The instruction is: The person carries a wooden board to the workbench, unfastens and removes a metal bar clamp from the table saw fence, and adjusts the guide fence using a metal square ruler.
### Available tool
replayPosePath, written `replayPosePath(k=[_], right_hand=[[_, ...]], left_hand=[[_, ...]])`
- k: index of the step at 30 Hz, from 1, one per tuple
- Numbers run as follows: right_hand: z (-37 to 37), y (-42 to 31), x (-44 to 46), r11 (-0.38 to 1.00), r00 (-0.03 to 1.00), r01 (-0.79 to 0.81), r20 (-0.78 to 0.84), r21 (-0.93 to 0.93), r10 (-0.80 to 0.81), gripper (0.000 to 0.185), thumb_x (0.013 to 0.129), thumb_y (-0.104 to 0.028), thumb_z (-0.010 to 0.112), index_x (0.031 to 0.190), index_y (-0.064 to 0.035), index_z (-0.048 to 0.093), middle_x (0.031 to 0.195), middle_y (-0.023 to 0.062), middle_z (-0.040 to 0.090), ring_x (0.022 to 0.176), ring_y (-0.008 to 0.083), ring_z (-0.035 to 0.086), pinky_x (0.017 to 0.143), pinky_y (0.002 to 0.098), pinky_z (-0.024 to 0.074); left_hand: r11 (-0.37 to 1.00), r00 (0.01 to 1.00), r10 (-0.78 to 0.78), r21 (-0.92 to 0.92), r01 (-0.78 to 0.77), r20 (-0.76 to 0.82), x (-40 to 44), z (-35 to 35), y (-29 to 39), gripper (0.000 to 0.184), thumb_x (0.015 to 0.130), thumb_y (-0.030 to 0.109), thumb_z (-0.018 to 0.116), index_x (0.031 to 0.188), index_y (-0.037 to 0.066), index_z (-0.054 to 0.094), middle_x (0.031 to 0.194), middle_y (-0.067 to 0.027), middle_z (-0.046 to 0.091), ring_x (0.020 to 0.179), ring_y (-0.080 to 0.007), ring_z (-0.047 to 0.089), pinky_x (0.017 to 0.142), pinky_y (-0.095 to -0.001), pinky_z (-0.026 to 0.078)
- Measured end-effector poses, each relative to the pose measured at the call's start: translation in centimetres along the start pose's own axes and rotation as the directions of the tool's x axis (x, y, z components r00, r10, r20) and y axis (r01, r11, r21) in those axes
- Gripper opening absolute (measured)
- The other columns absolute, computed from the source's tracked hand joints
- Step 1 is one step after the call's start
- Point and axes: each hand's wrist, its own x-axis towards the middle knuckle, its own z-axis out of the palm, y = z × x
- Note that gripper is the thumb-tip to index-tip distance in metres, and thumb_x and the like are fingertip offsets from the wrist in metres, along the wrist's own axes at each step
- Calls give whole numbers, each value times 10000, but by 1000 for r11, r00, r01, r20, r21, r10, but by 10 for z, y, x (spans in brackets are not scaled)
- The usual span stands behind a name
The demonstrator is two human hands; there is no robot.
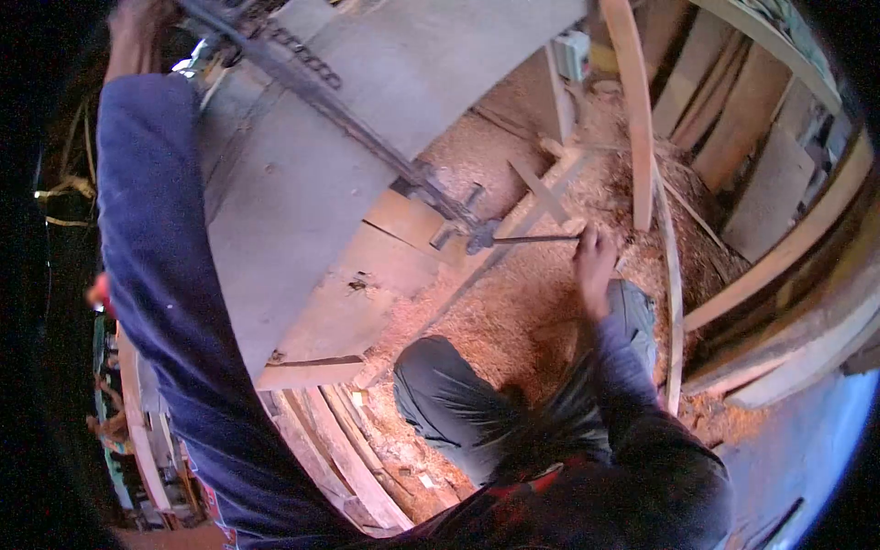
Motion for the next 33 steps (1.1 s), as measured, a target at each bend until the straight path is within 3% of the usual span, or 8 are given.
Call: replayPosePath(k=[2,3,4,5,15,21,32,33], right_hand=[[1,31,-77,984,985,139,-84,-113,-148,392,1092,-324,471,846,-43,590,772,16,562,731,110,541,653,307,477],[20,110,-111,936,998,45,23,350,-56,322,1089,-315,498,932,-46,580,863,26,577,778,117,533,711,316,478],[15,105,-153,984,932,102,332,148,-147,234,1080,-282,527,1041,-56,571,969,43,589,814,137,559,735,321,494],[21,110,-175,906,780,-357,606,225,157,280,1050,-275,591,1219,-60,525,1068,63,594,891,150,585,786,328,506],[174,52,-94,885,648,-377,760,273,42,967,981,-624,555,1615,-73,75,1478,193,393,1393,316,404,1058,455,428],[226,49,-91,633,665,-651,716,418,211,395,1081,-511,346,1313,-192,366,1335,108,522,1100,257,631,856,475,508],[178,9,-49,695,278,-719,923,18,265,619,1057,-620,334,1005,-71,614,672,28,539,537,186,526,516,355,470],[162,-4,-49,788,292,-611,904,-74,312,642,1041,-654,344,983,-76,618,667,19,525,525,173,501,504,352,455]], left_hand=[[1000,1000,-2,-18,2,-14,10,-7,-1,187,736,235,567,648,165,417,528,50,318,383,-86,280,354,-259,255],[1000,1000,10,-24,-11,-16,12,-8,-2,191,734,236,570,649,168,413,528,53,314,382,-85,277,353,-258,254],[999,999,29,-17,-29,-17,12,-8,-1,195,732,237,572,650,170,409,527,55,311,381,-83,275,352,-256,253],[994,994,105,-15,-105,-30,-1,-1,-1,196,732,234,573,662,186,396,528,66,301,380,-77,272,353,-246,255],[965,965,249,69,-255,84,37,-5,-15,204,740,226,563,639,201,387,519,66,308,376,-82,274,358,-246,251],[975,975,197,81,-206,106,18,-4,-11,238,754,237,563,609,210,376,502,72,296,369,-80,269,350,-252,239],[983,980,-176,-41,181,97,-10,2,9,219,854,261,566,674,158,495,539,45,379,409,-103,335,374,-301,282],[846,869,472,202,-494,151,49,-6,-47,192,887,241,555,722,145,552,570,45,420,466,-101,385,428,-305,311]])
